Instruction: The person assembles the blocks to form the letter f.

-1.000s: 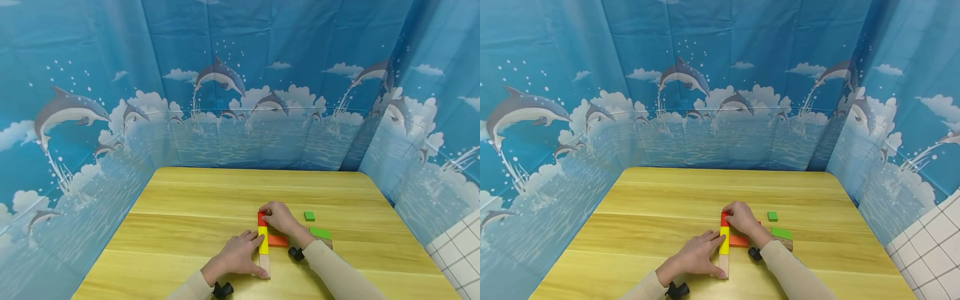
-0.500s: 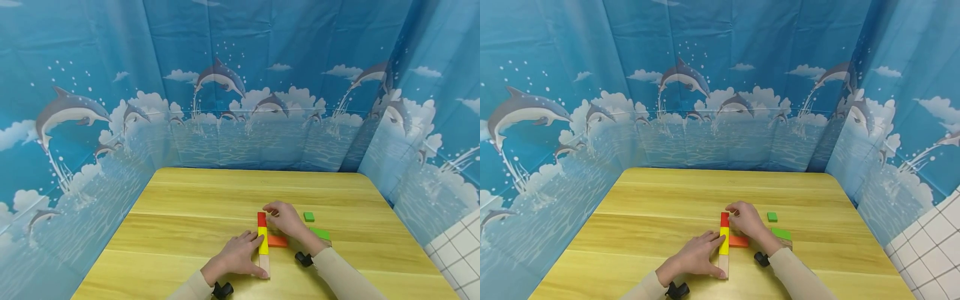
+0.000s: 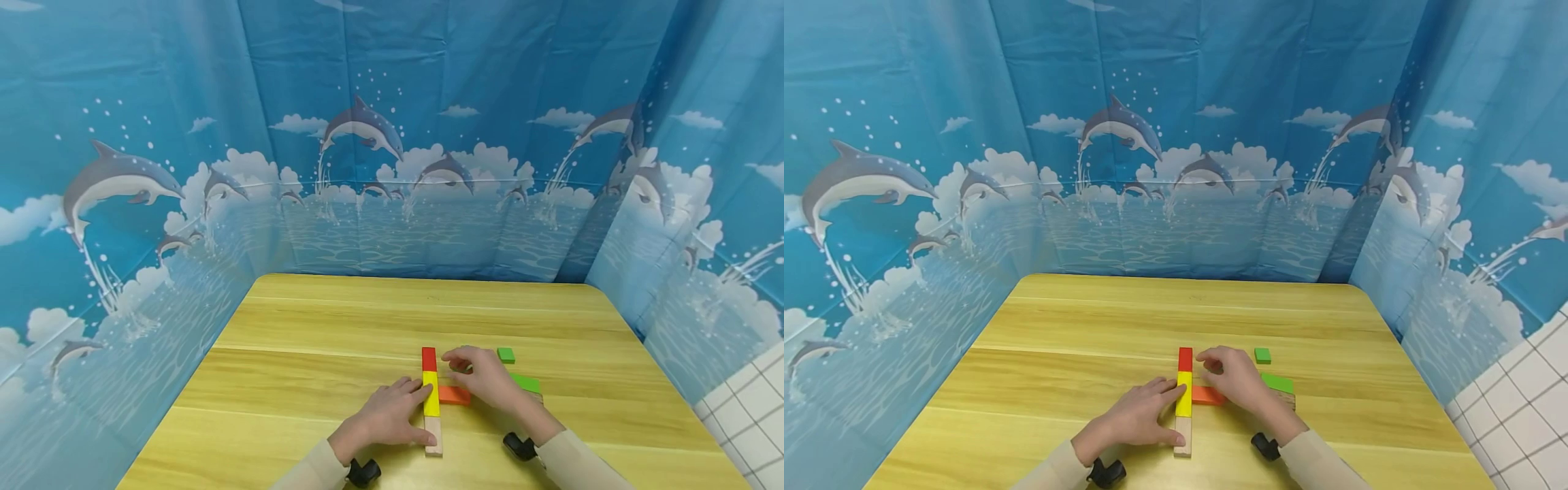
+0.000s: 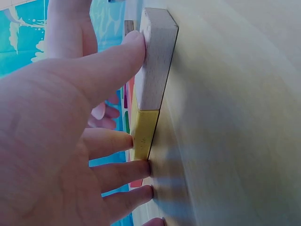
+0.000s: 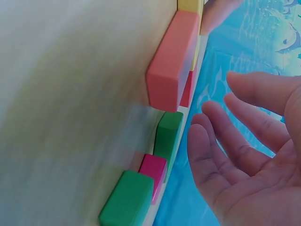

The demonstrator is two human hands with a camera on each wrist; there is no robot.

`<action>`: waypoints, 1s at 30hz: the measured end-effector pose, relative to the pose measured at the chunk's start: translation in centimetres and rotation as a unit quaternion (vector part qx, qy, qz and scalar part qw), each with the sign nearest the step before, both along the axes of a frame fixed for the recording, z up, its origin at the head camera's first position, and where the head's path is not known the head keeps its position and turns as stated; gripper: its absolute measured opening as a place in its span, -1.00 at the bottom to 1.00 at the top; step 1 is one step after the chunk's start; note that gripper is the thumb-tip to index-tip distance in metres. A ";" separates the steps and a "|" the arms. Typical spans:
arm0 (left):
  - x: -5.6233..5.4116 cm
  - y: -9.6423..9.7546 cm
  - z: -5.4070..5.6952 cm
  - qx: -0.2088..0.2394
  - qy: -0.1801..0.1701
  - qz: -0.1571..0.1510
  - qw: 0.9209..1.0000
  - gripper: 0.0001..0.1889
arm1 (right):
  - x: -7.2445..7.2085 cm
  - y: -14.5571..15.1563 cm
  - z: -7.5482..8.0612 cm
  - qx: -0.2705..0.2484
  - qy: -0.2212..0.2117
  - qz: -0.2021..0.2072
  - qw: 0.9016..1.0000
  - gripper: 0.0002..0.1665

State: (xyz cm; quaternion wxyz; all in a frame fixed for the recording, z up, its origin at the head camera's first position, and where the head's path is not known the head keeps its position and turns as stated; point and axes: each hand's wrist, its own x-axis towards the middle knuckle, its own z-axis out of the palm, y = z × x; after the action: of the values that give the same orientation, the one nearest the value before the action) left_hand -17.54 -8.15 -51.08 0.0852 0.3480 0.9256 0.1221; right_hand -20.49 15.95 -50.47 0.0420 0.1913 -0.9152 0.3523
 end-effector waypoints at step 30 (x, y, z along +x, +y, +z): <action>-0.3 0.0 0.1 0.019 0.012 0.008 1.000 -0.19 | 2.1 1.4 -1.3 0.097 0.001 0.013 0.995 -0.67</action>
State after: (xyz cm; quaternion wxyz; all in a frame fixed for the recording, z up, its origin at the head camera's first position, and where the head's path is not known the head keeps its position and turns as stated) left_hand -17.83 -8.13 -50.95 0.0669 0.3432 0.9270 0.1360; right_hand -18.39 17.37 -51.76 0.0192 0.2069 -0.9424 0.2622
